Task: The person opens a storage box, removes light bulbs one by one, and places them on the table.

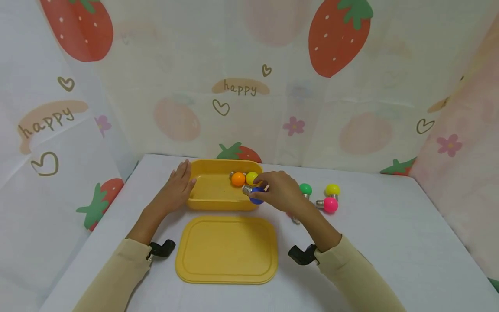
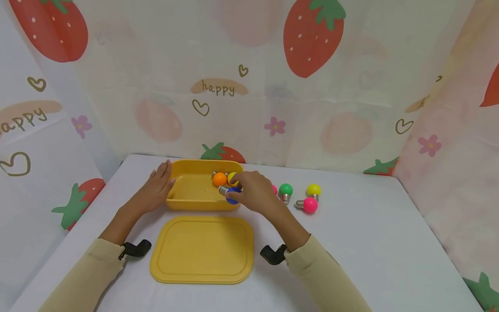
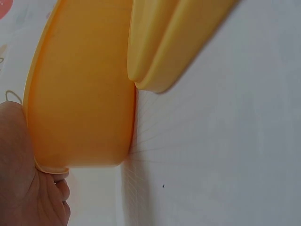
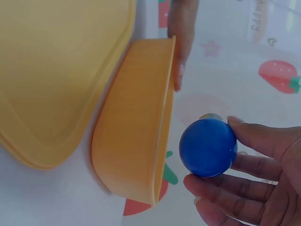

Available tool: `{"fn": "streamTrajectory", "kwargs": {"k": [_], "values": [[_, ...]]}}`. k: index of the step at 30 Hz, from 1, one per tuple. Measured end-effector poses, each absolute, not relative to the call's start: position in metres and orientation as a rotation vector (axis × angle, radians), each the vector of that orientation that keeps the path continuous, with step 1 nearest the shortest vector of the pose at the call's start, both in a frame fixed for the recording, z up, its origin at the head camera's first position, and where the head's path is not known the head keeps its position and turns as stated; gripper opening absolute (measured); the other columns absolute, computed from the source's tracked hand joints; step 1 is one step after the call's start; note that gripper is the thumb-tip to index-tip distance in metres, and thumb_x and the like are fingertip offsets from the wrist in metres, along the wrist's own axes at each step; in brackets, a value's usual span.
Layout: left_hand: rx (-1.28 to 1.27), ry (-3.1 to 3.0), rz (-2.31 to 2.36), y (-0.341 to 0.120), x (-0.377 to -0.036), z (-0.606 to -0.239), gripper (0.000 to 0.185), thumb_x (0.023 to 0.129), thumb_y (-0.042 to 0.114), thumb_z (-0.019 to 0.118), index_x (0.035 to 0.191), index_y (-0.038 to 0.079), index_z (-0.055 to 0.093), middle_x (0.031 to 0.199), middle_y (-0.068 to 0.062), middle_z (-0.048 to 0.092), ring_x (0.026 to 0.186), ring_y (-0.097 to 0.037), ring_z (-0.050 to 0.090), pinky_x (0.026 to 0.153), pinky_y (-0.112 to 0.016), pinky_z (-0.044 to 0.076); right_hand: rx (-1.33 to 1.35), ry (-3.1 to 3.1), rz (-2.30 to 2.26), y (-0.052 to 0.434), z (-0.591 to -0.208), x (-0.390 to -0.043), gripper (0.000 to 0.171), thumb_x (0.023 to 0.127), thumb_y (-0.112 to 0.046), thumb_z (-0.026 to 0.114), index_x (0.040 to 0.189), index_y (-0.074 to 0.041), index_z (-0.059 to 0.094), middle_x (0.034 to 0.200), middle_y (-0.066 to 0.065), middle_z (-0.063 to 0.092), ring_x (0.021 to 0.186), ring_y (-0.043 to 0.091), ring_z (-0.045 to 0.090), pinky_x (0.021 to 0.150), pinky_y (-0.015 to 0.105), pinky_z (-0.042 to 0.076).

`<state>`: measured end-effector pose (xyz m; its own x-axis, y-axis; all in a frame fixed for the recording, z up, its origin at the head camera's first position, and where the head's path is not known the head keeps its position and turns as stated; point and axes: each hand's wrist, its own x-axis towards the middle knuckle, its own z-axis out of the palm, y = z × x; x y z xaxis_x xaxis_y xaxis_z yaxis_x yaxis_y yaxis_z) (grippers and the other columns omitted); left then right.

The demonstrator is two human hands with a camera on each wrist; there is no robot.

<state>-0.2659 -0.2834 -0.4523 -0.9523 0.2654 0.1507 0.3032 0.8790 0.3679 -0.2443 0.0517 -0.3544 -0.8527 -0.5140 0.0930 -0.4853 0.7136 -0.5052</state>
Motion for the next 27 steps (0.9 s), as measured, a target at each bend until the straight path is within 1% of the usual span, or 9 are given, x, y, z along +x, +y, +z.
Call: {"fn": "streamTrajectory", "kwargs": {"k": [6,11,16,20,27], "values": [[-0.457,-2.945,-0.628,-0.283,-0.265,-0.455,0.067,0.112,0.03,0.028,0.156,-0.014,0.003,0.166,-0.03,0.001,0.154,-0.044,0.0,0.122,-0.058,0.003,-0.78,2.831,-0.896,0.064,-0.356,-0.235,0.035,0.09,-0.03,0.079,0.118,-0.009,0.074,0.1,0.005,0.074,0.082,0.015,0.069,0.069,0.026,0.059],[-0.47,-2.934,-0.614,-0.283,-0.269,-0.452,0.068,0.113,0.032,0.027,0.156,-0.013,0.002,0.166,-0.03,0.0,0.154,-0.044,0.0,0.123,-0.058,0.002,-0.73,2.822,-0.95,0.073,-0.355,-0.231,0.034,0.091,-0.029,0.079,0.119,-0.01,0.074,0.1,0.003,0.074,0.08,0.014,0.068,0.066,0.026,0.059],[-0.442,-2.963,-0.602,-0.283,-0.271,-0.446,0.067,0.112,0.029,0.028,0.156,-0.012,-0.001,0.166,-0.028,-0.002,0.154,-0.043,-0.001,0.123,-0.057,0.001,-0.67,2.828,-0.961,0.083,-0.354,-0.228,0.033,0.091,-0.029,0.078,0.12,-0.011,0.073,0.099,0.002,0.073,0.081,0.018,0.068,0.062,0.027,0.057],[-0.407,-2.993,-0.594,-0.282,-0.269,-0.446,0.067,0.112,0.03,0.027,0.157,-0.011,-0.002,0.167,-0.027,-0.003,0.154,-0.041,-0.003,0.123,-0.056,0.001,-0.633,2.844,-0.951,0.089,-0.355,-0.224,0.032,0.092,-0.028,0.078,0.12,-0.012,0.073,0.098,0.001,0.072,0.08,0.018,0.067,0.062,0.027,0.057],[-0.413,-2.999,-0.589,-0.282,-0.267,-0.451,0.067,0.113,0.031,0.026,0.157,-0.012,-0.001,0.167,-0.027,-0.003,0.154,-0.042,-0.003,0.123,-0.056,0.0,-0.62,2.859,-0.98,0.1,-0.365,-0.22,0.031,0.091,-0.028,0.079,0.116,-0.011,0.074,0.097,0.003,0.073,0.076,0.016,0.066,0.06,0.026,0.057]]}}
